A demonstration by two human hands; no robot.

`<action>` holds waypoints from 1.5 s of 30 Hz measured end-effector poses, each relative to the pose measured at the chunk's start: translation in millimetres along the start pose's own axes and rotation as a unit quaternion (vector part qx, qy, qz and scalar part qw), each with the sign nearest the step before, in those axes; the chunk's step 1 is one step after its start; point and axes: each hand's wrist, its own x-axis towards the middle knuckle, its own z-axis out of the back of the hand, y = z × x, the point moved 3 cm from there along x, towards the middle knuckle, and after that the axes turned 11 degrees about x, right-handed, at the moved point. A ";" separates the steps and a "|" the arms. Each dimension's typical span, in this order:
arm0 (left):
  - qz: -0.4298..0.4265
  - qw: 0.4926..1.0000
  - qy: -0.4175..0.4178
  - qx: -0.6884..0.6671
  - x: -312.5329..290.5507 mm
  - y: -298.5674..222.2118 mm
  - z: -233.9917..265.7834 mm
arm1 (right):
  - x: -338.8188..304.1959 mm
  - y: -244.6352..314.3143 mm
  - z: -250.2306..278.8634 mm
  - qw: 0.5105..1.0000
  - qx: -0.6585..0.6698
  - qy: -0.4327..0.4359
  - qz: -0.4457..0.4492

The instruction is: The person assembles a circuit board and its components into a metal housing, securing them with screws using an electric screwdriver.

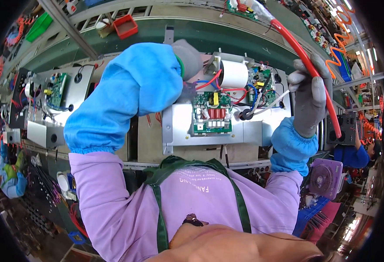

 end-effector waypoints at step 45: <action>-0.017 0.970 -0.114 -0.215 84.5 107.3 -18.4 | 47.4 -146.8 -116.7 0.791 -0.346 0.470 -0.184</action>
